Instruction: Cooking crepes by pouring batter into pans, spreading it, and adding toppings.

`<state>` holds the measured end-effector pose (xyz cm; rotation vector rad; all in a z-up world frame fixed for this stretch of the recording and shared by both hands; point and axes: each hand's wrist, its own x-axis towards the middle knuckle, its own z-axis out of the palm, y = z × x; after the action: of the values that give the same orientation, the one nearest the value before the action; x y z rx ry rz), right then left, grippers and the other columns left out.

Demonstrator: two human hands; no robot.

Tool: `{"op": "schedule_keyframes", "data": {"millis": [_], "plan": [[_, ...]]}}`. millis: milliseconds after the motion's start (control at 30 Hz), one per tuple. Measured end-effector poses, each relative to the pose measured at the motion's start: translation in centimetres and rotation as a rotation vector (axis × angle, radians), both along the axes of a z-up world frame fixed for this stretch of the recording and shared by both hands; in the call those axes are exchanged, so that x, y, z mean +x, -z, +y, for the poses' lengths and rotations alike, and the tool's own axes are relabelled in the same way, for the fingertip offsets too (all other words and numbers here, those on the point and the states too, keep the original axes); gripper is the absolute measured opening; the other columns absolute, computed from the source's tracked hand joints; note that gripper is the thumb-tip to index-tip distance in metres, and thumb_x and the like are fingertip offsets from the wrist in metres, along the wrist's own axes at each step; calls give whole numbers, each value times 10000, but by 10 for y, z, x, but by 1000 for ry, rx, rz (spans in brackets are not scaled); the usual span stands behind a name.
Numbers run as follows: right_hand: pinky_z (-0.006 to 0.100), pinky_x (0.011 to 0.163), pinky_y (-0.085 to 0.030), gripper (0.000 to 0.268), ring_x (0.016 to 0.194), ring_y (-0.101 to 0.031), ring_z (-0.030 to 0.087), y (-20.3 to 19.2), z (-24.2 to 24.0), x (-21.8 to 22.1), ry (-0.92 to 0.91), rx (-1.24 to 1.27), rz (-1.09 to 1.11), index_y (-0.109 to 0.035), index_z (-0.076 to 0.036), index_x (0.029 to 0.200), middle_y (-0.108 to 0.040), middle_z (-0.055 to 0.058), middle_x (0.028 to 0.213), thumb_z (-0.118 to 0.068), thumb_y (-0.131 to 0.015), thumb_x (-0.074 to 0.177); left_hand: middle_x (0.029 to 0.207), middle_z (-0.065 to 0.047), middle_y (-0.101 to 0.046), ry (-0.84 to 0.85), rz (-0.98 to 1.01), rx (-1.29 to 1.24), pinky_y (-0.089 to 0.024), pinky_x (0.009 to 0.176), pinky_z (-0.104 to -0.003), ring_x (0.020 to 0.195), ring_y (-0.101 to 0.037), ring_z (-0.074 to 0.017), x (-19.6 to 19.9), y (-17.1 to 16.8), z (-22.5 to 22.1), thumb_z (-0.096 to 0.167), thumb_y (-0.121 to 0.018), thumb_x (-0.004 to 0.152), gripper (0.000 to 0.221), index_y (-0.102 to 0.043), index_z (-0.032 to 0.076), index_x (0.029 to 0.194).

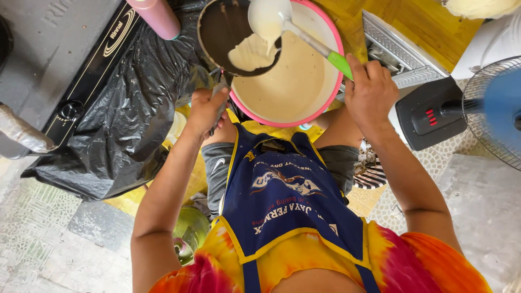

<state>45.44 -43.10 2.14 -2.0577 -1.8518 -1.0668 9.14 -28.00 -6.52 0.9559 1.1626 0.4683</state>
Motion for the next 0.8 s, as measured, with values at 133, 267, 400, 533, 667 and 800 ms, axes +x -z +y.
{"op": "schedule_keyframes", "data": {"millis": [133,267,400,533,667,800], "plan": [[269,636,-552,547,799,-639,151,-12,12,-8,1,10,25,-741,-345,1288,-541,-61,901,-262,-812,752,530,-12,-497,6,-189,-155,-400,307,-215,334,-475,-93,-7,3,-27,460,-575,1028,455,-585,30,881],[254,642,-546,562,780,-625,136,-23,12,-22,-6,8,5,-736,-361,1299,-531,-67,889,-240,-797,754,549,-3,-493,-62,-538,-301,-422,330,-207,347,-492,-99,16,75,-68,509,-617,1019,450,-583,70,929],[244,650,-516,542,789,-608,131,-31,-2,-32,-2,6,-55,-737,-366,1292,-525,-69,900,-234,-771,767,517,-127,-526,-216,-550,-34,-426,320,-295,311,-518,-213,61,119,-83,297,-649,1035,332,-593,7,883],[222,667,-505,501,797,-608,114,-30,-26,-40,23,4,-78,-748,-366,1276,-549,-81,922,-228,-751,795,513,-136,-534,-244,-531,2,-413,316,-279,311,-523,-202,77,73,-61,272,-666,1026,315,-589,14,864],[245,631,-507,463,753,-623,142,-20,-33,-46,29,-4,13,-769,-326,1240,-559,-63,879,-207,-762,792,537,-88,-501,-91,-455,-210,-404,309,-278,326,-480,-158,78,32,-40,432,-673,1001,450,-581,4,898],[334,661,-569,524,782,-674,195,2,-37,-34,203,-129,244,-737,-334,1252,-580,-49,906,-236,-797,741,604,-2,-491,163,-257,-434,-392,321,-198,384,-464,-71,68,5,-13,537,-679,951,499,-583,47,925]]}}
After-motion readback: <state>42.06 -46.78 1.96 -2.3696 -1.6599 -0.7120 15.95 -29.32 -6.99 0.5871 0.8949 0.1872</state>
